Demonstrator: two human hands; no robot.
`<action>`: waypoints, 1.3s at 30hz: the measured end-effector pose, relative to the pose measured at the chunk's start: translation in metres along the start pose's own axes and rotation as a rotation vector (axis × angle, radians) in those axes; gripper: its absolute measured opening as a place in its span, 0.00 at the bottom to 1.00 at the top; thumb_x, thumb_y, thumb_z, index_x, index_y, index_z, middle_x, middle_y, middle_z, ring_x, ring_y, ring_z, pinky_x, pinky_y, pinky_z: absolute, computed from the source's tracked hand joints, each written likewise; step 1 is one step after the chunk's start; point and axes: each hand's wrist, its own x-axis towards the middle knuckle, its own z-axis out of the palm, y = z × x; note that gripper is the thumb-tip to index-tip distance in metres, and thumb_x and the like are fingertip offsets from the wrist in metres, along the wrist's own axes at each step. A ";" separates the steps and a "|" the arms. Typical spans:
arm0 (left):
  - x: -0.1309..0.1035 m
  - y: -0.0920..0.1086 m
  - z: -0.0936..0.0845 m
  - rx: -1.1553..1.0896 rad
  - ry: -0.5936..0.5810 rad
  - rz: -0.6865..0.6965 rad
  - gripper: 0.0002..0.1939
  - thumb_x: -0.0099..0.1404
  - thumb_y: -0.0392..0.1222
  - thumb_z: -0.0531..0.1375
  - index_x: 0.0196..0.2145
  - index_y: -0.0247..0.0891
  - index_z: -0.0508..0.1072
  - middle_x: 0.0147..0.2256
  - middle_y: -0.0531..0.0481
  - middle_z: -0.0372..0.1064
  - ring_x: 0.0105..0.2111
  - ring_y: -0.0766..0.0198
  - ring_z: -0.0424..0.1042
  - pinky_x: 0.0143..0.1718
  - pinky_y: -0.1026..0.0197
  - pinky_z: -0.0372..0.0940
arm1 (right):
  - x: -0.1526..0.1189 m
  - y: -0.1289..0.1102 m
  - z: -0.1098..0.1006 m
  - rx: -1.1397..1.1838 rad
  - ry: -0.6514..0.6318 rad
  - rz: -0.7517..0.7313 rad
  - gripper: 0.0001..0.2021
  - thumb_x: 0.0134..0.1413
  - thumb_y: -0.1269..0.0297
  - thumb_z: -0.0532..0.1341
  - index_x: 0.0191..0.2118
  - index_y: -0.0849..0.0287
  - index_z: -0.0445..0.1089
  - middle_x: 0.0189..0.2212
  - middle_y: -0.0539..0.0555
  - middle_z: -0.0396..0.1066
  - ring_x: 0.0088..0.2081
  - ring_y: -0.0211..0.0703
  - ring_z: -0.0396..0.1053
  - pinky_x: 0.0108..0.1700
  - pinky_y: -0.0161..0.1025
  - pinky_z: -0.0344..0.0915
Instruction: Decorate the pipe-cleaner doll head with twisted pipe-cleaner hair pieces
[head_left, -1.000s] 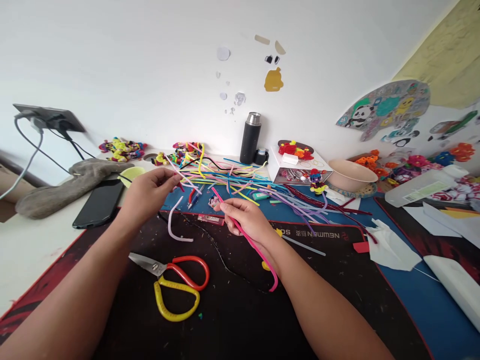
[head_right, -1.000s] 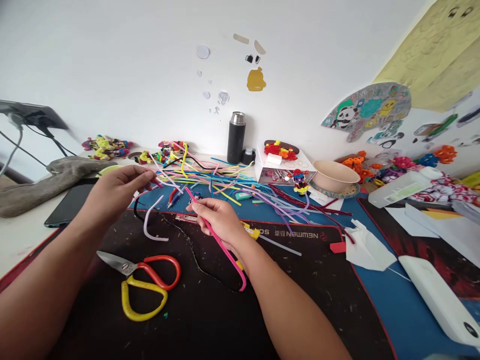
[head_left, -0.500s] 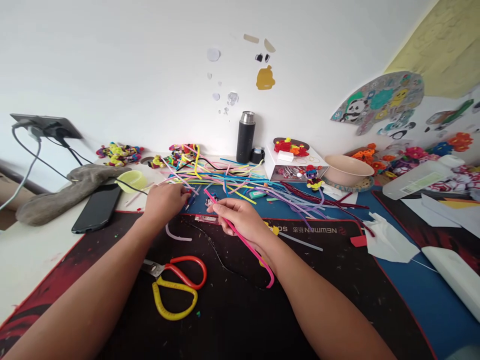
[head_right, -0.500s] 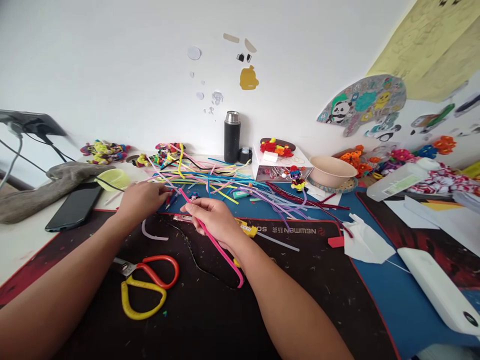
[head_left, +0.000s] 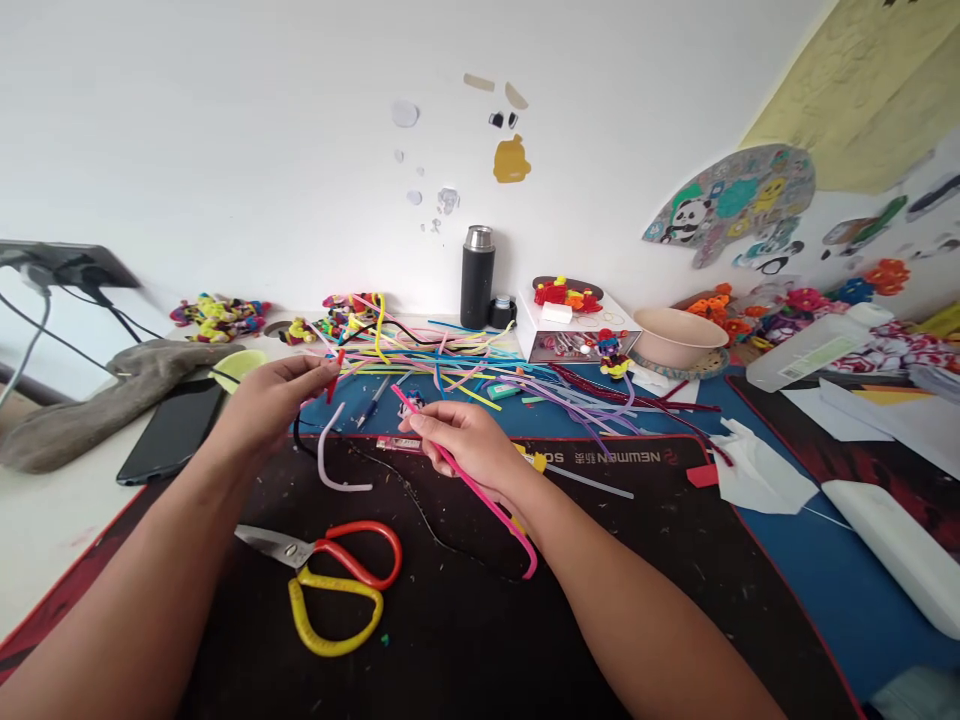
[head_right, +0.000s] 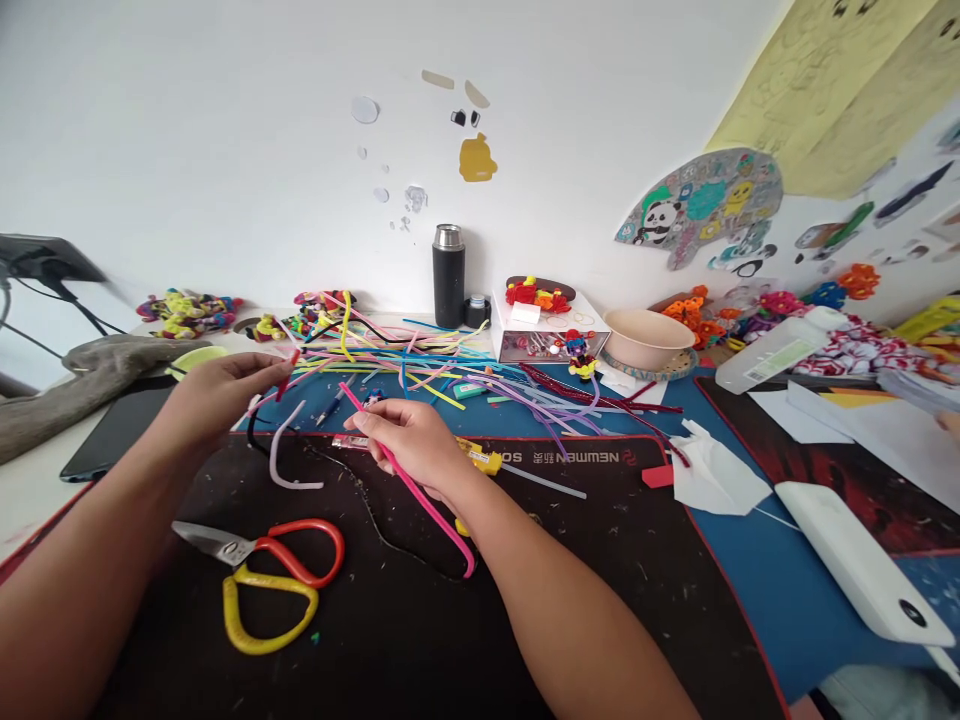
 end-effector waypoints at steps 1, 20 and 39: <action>-0.006 0.005 0.004 -0.062 -0.029 0.011 0.21 0.53 0.61 0.70 0.25 0.40 0.75 0.24 0.53 0.69 0.29 0.61 0.62 0.32 0.61 0.57 | 0.000 0.000 0.001 -0.004 0.001 0.003 0.18 0.56 0.48 0.72 0.40 0.60 0.79 0.19 0.43 0.66 0.19 0.32 0.58 0.23 0.36 0.52; -0.052 0.023 0.058 -0.330 -0.452 -0.045 0.21 0.51 0.57 0.79 0.31 0.39 0.80 0.25 0.53 0.72 0.24 0.66 0.62 0.27 0.63 0.57 | 0.002 -0.005 0.000 0.046 0.179 -0.084 0.24 0.46 0.43 0.77 0.36 0.57 0.73 0.19 0.42 0.66 0.18 0.32 0.58 0.21 0.35 0.49; -0.049 0.015 0.056 -0.581 -0.546 -0.231 0.23 0.47 0.49 0.84 0.36 0.35 0.85 0.25 0.50 0.77 0.24 0.67 0.71 0.26 0.67 0.67 | 0.002 -0.005 -0.001 0.079 0.216 -0.114 0.21 0.46 0.47 0.77 0.35 0.58 0.72 0.18 0.41 0.64 0.17 0.31 0.56 0.21 0.35 0.50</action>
